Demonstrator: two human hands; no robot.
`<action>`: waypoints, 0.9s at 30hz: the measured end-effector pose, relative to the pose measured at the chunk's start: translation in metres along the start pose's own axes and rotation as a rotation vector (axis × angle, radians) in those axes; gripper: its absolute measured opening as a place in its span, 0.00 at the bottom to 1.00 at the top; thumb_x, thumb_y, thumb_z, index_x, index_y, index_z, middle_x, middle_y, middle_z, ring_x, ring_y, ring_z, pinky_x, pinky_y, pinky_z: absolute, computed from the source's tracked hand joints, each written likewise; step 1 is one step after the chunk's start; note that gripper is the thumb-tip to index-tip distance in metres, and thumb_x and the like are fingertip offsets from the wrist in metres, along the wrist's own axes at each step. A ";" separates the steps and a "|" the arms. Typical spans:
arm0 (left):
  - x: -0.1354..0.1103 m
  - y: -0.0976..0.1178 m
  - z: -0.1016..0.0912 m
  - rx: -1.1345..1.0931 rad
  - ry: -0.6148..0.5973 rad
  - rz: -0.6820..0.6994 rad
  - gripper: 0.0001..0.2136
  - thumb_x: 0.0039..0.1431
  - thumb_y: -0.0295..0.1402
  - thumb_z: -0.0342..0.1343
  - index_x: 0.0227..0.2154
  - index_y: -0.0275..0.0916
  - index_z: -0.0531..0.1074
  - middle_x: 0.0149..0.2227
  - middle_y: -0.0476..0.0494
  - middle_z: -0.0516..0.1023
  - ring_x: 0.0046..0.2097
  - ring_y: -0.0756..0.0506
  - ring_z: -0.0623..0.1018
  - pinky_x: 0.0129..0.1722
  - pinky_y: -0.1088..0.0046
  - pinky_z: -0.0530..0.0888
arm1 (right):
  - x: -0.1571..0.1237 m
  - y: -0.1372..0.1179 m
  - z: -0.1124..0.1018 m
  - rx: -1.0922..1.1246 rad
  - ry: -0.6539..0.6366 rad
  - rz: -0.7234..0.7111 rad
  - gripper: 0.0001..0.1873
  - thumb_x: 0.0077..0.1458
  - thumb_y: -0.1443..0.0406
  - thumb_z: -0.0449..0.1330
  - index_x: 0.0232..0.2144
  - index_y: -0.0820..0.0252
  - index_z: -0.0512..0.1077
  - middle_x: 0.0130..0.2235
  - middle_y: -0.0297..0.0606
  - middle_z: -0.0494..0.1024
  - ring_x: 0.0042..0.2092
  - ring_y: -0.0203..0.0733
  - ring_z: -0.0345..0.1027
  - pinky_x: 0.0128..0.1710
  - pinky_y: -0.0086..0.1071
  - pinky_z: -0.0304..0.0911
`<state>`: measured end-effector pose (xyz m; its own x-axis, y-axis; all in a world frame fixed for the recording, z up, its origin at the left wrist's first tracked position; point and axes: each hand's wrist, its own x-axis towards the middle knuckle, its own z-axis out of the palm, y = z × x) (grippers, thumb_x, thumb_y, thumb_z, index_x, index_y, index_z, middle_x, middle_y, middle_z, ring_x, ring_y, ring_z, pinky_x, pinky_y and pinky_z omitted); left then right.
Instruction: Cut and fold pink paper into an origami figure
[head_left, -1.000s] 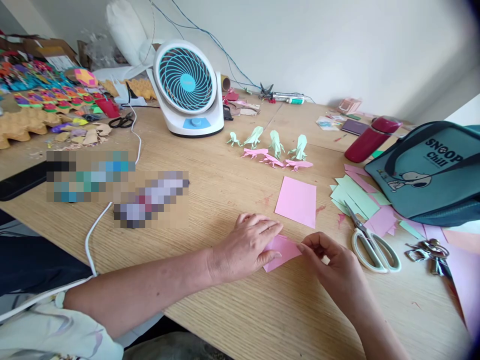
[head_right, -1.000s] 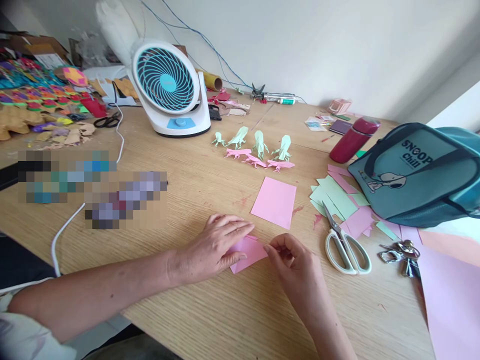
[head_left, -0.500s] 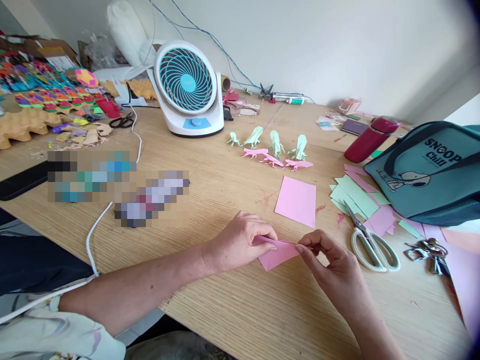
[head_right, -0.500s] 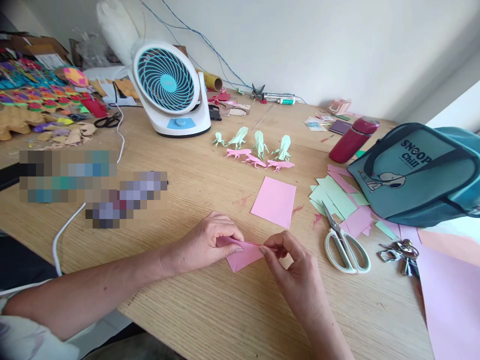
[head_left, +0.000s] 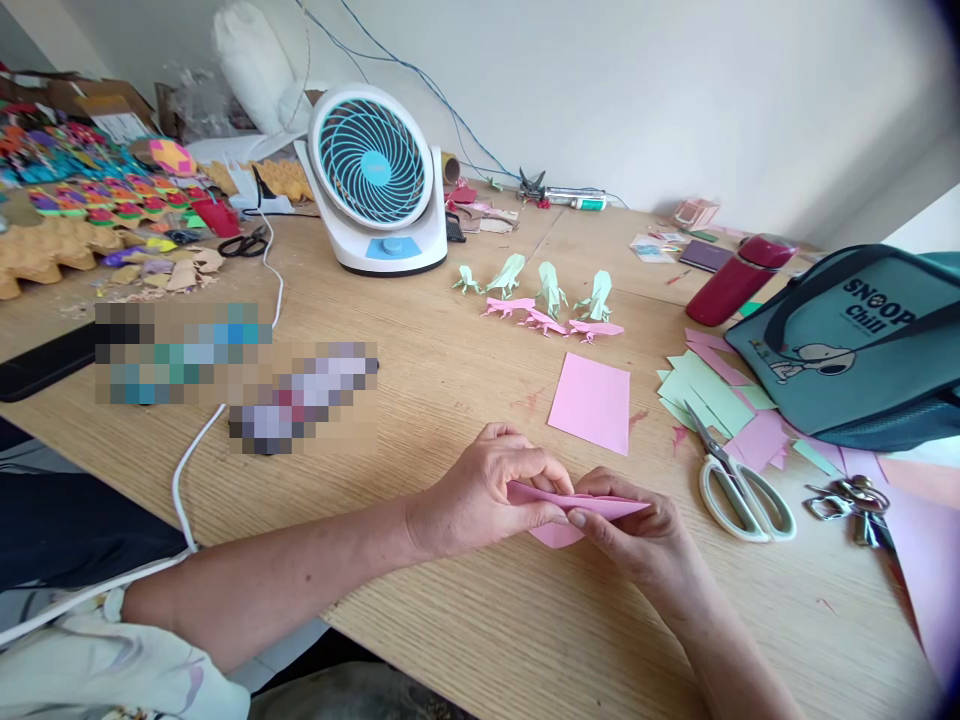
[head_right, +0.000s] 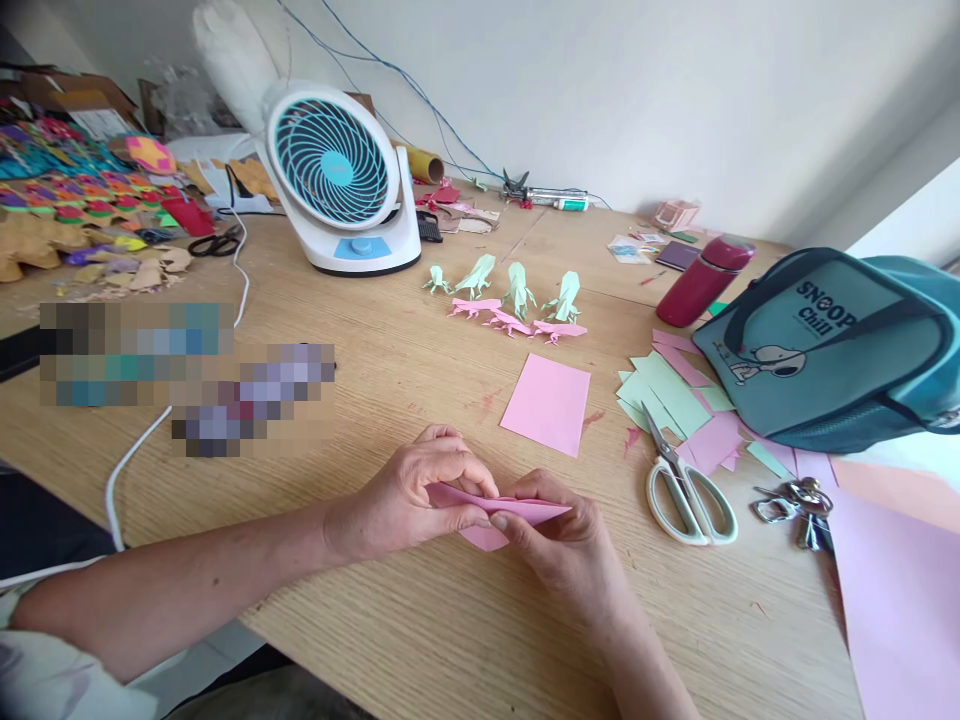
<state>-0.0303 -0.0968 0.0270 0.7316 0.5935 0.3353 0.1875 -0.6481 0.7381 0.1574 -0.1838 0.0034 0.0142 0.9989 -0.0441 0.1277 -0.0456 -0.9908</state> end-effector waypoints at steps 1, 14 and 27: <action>0.000 0.000 0.001 0.009 0.000 -0.006 0.06 0.55 0.35 0.65 0.32 0.41 0.76 0.31 0.53 0.79 0.36 0.50 0.73 0.48 0.71 0.63 | 0.000 0.000 0.001 0.000 0.003 -0.006 0.10 0.54 0.57 0.65 0.31 0.58 0.78 0.31 0.35 0.75 0.33 0.38 0.65 0.32 0.30 0.58; 0.002 -0.009 0.001 0.033 -0.123 -0.032 0.04 0.58 0.33 0.62 0.29 0.42 0.78 0.30 0.52 0.81 0.36 0.49 0.74 0.45 0.70 0.65 | -0.003 -0.005 0.011 -0.119 0.089 -0.030 0.15 0.58 0.55 0.61 0.26 0.59 0.73 0.26 0.33 0.69 0.27 0.35 0.58 0.27 0.29 0.54; 0.003 -0.012 0.002 -0.001 -0.224 -0.066 0.08 0.53 0.28 0.62 0.20 0.37 0.72 0.23 0.52 0.75 0.32 0.51 0.74 0.39 0.75 0.67 | -0.002 -0.008 0.013 -0.029 0.089 -0.080 0.15 0.59 0.56 0.60 0.25 0.58 0.71 0.27 0.34 0.70 0.29 0.38 0.63 0.30 0.31 0.59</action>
<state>-0.0295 -0.0885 0.0181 0.8450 0.5138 0.1481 0.2390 -0.6107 0.7549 0.1437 -0.1854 0.0095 0.0910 0.9947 0.0479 0.1606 0.0328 -0.9865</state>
